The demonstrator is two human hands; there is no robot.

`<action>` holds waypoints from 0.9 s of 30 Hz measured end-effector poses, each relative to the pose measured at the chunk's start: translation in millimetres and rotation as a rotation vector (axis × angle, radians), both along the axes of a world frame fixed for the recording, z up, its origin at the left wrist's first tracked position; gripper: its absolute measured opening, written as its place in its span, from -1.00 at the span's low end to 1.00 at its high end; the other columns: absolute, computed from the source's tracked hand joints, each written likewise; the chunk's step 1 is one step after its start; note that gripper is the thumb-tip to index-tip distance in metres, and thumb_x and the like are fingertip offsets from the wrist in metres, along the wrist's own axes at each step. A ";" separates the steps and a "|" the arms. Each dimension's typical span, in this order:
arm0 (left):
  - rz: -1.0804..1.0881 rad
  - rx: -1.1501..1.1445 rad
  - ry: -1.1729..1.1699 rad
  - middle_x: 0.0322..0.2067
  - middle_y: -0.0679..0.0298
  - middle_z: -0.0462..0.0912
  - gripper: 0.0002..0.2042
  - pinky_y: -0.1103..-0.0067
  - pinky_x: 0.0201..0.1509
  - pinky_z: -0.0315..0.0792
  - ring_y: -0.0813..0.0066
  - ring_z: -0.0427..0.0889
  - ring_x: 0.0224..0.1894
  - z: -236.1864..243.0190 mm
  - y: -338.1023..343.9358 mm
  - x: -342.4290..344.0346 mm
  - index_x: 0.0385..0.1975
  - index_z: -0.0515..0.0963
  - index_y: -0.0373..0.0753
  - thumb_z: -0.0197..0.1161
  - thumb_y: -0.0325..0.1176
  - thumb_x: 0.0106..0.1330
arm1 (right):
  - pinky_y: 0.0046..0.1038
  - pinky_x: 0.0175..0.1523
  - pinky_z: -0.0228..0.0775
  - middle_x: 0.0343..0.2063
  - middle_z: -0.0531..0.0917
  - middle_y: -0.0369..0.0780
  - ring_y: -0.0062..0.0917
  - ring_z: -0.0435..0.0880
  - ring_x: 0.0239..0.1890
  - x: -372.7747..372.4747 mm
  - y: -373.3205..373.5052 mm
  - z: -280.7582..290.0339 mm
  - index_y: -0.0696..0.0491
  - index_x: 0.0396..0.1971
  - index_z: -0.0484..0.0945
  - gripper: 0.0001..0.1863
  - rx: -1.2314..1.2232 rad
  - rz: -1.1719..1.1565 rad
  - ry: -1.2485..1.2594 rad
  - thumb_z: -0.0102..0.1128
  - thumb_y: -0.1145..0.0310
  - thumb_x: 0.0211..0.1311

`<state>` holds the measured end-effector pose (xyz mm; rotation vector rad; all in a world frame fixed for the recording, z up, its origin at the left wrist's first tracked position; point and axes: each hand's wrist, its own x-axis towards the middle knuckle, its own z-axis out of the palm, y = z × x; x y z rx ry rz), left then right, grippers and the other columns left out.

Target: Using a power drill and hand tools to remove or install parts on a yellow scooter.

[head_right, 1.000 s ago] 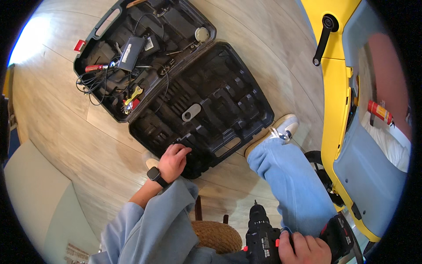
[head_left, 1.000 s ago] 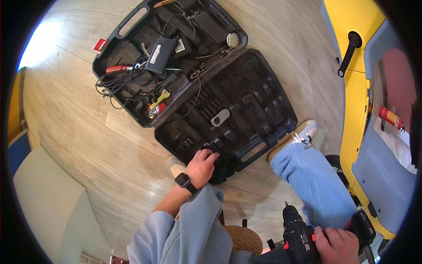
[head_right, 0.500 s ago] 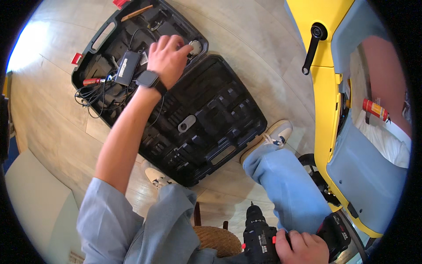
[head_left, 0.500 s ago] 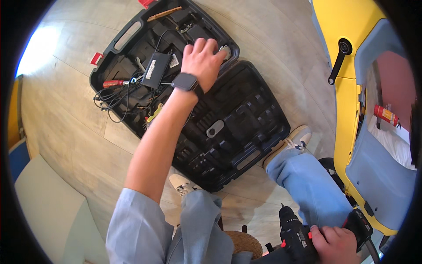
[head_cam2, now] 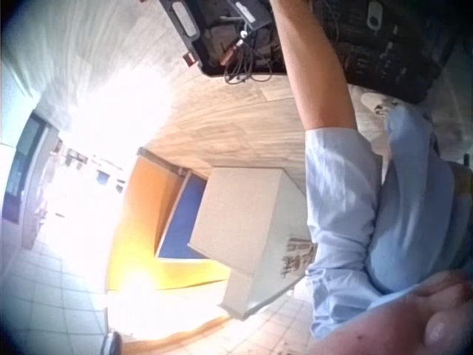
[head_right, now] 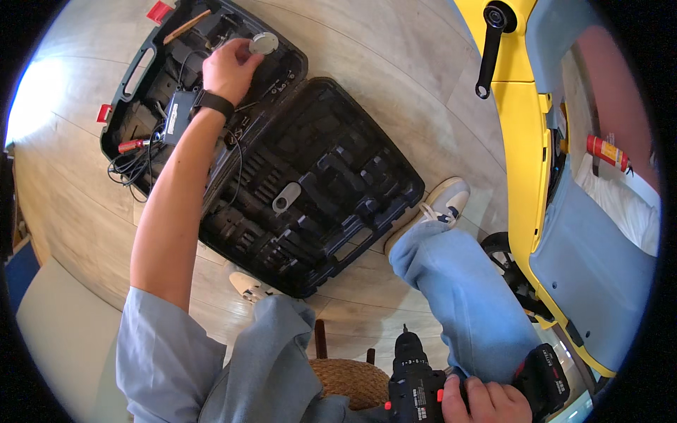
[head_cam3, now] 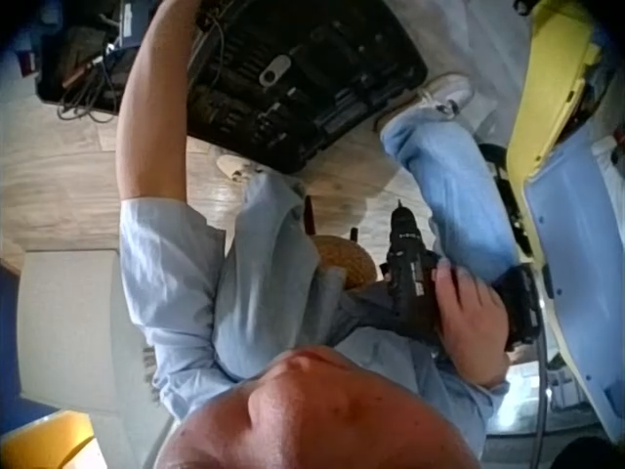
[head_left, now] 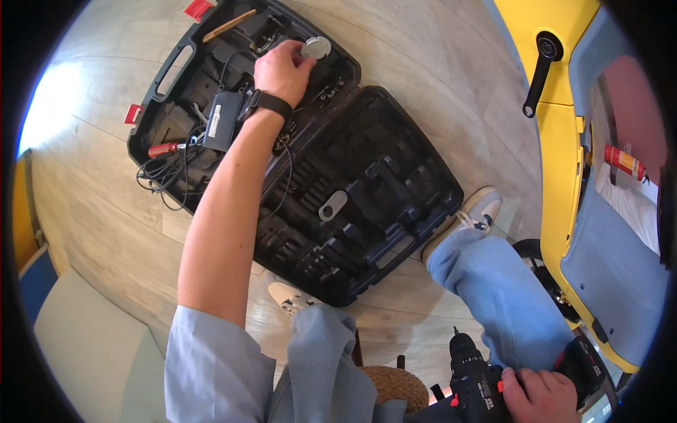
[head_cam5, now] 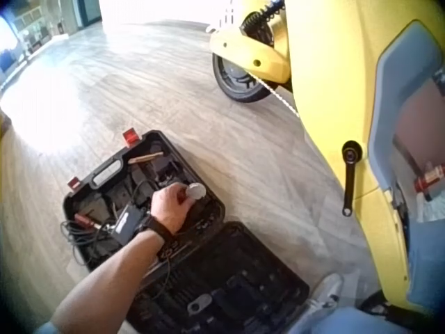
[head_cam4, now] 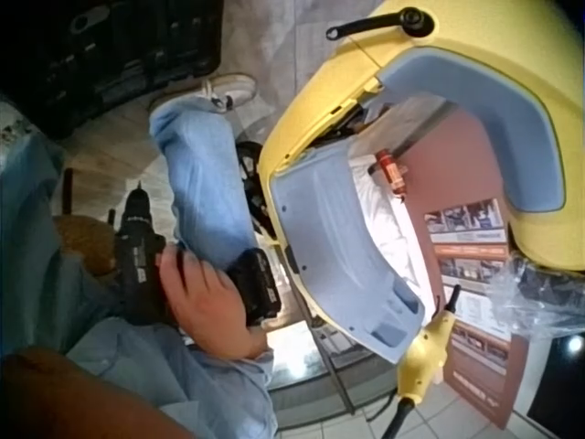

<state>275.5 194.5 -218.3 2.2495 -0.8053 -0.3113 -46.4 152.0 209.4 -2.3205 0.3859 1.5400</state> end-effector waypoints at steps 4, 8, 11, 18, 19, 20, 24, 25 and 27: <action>0.024 -0.056 0.056 -0.47 0.23 0.63 -0.83 0.44 -0.21 0.49 0.23 0.62 -0.36 9.8 10.8 -3.9 -0.38 0.63 -0.17 0.32 -0.30 0.04 | -0.38 -0.14 0.43 -0.19 0.55 -0.08 -0.28 0.57 -0.21 4.5 0.5 0.0 0.15 0.03 0.42 -0.59 -0.010 -0.006 0.028 0.01 0.46 0.13; -0.535 0.067 -0.370 -0.40 0.34 0.49 -0.90 0.41 -0.20 0.42 0.34 0.53 -0.22 6.5 20.2 -16.0 -0.46 0.61 -0.06 0.29 -0.40 0.00 | -0.37 -0.15 0.43 -0.20 0.55 -0.08 -0.28 0.57 -0.22 8.1 2.7 0.6 0.14 0.05 0.41 -0.58 -0.010 0.004 0.023 -0.01 0.47 0.14; -0.520 0.151 -0.391 -0.39 0.36 0.49 -0.91 0.41 -0.18 0.39 0.39 0.53 -0.20 4.1 18.8 -22.2 -0.46 0.62 -0.04 0.27 -0.39 0.02 | -0.37 -0.15 0.43 -0.20 0.55 -0.08 -0.27 0.57 -0.23 8.8 4.7 1.9 0.13 0.06 0.41 -0.57 0.004 -0.007 -0.007 -0.01 0.48 0.13; -0.540 0.219 -0.308 -0.31 0.31 0.51 -0.85 0.41 -0.14 0.36 0.41 0.53 -0.10 4.3 11.0 -30.6 -0.41 0.63 -0.02 0.12 -0.39 0.10 | -0.34 -0.17 0.42 -0.18 0.53 -0.08 -0.25 0.56 -0.23 4.0 6.8 3.5 0.12 0.07 0.39 -0.54 0.001 -0.007 -0.058 0.02 0.47 0.09; -0.519 0.201 -0.301 -0.30 0.31 0.51 -0.85 0.41 -0.15 0.37 0.40 0.53 -0.10 1.2 12.1 -31.0 -0.39 0.63 -0.03 0.12 -0.39 0.10 | -0.34 -0.17 0.42 -0.18 0.53 -0.08 -0.25 0.56 -0.23 3.8 7.3 3.8 0.12 0.07 0.39 -0.54 -0.003 -0.004 -0.060 0.02 0.47 0.09; -0.499 0.182 -0.296 -0.29 0.30 0.51 -0.85 0.41 -0.15 0.37 0.40 0.53 -0.10 -1.0 13.3 -30.0 -0.37 0.62 -0.03 0.12 -0.39 0.10 | -0.34 -0.17 0.41 -0.19 0.53 -0.08 -0.25 0.55 -0.23 3.4 7.8 3.9 0.11 0.07 0.39 -0.53 0.000 -0.018 -0.067 0.04 0.47 0.08; -0.531 0.228 -0.312 -0.28 0.29 0.50 -0.84 0.42 -0.16 0.38 0.39 0.53 -0.09 4.2 10.9 -29.0 -0.34 0.60 -0.06 0.12 -0.39 0.10 | -0.34 -0.20 0.40 -0.20 0.53 -0.09 -0.26 0.55 -0.25 0.7 7.8 2.1 0.11 0.05 0.39 -0.53 -0.002 -0.045 -0.088 0.07 0.47 0.04; -0.519 0.202 -0.321 -0.32 0.29 0.49 -0.86 0.39 -0.15 0.40 0.35 0.53 -0.14 2.5 11.1 -28.9 -0.36 0.58 -0.08 0.16 -0.42 0.08 | -0.34 -0.20 0.40 -0.20 0.53 -0.09 -0.26 0.55 -0.25 -0.3 8.1 1.9 0.11 0.05 0.39 -0.53 -0.005 -0.044 -0.088 0.07 0.47 0.04; -0.508 0.178 -0.333 -0.35 0.29 0.48 -0.87 0.37 -0.15 0.42 0.30 0.53 -0.18 1.9 11.0 -29.7 -0.38 0.56 -0.09 0.20 -0.45 0.06 | -0.34 -0.20 0.40 -0.20 0.53 -0.10 -0.27 0.55 -0.25 -2.4 8.5 1.7 0.11 0.04 0.39 -0.53 -0.021 -0.017 -0.106 0.08 0.46 0.04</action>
